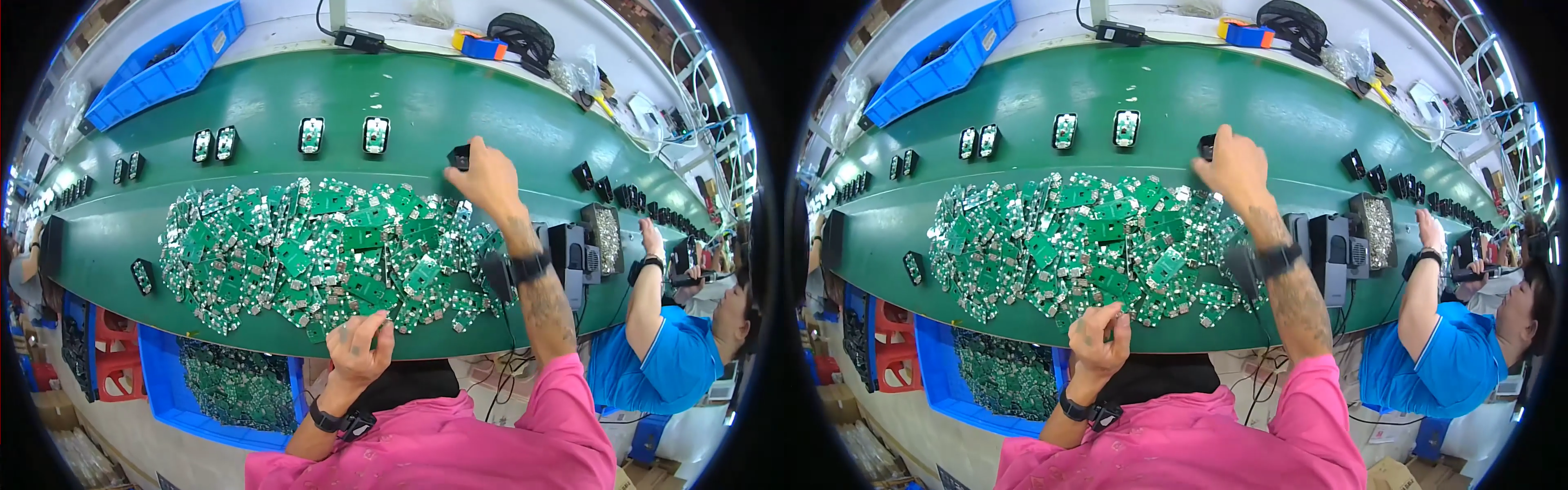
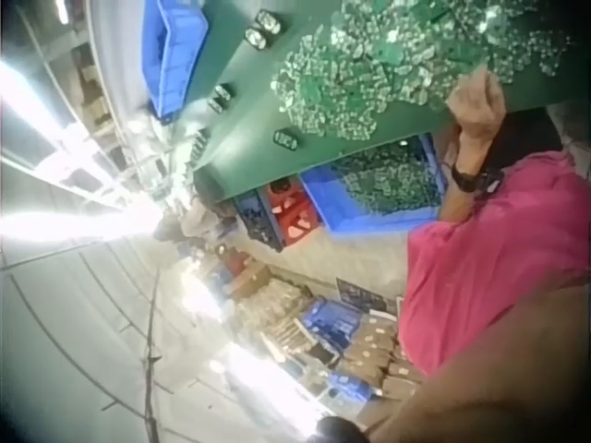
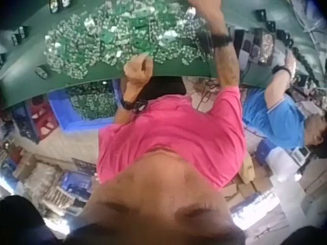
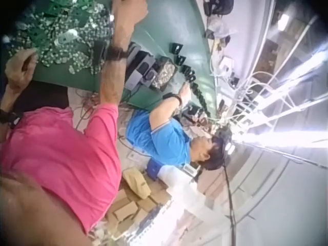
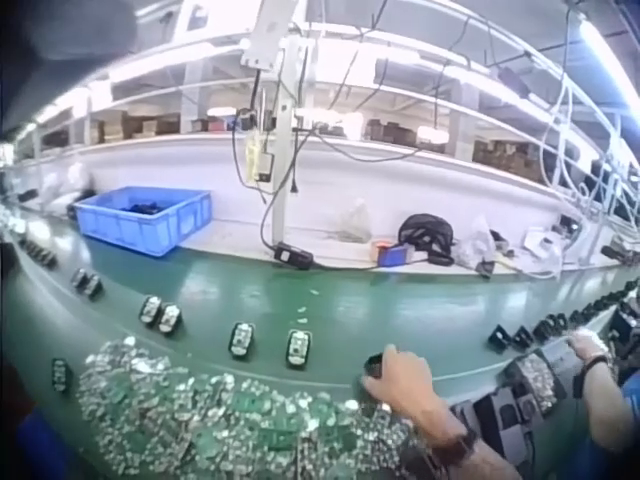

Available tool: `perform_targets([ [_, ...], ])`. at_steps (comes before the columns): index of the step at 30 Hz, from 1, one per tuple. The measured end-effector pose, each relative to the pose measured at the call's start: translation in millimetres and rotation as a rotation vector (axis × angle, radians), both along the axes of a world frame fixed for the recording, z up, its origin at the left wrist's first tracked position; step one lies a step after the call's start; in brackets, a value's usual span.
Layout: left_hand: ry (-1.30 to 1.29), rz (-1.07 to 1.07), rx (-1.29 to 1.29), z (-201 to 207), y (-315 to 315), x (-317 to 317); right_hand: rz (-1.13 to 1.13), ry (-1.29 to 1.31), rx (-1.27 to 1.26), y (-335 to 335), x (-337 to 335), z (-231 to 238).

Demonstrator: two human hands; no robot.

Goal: The person picks up a black plastic housing and a green circuit board, fits the board into the housing, and places the assembled unit onto the green conveyor belt before repeating the process.

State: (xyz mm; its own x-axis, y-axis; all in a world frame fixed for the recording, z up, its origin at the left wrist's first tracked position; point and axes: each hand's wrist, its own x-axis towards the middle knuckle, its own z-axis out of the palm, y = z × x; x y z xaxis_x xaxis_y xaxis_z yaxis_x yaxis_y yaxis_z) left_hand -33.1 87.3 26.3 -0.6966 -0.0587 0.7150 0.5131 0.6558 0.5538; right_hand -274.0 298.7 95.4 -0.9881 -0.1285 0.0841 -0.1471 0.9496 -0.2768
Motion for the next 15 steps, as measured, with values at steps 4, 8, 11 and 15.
perform_targets([
  [4, -0.28, -0.124, 0.201, 27, 15, 6, 0.189, -0.092, -0.376, -33, 125, 25],
  [8, -0.225, -0.141, 0.073, 28, 28, 2, 0.263, -0.084, -0.428, -43, 201, 23],
  [11, -0.364, -0.246, 0.343, 27, 29, 9, 0.267, -0.181, -0.545, -30, 207, 29],
  [15, -0.648, -0.446, 0.837, 24, 22, 11, 0.104, 0.043, -0.269, 14, 171, 17],
])
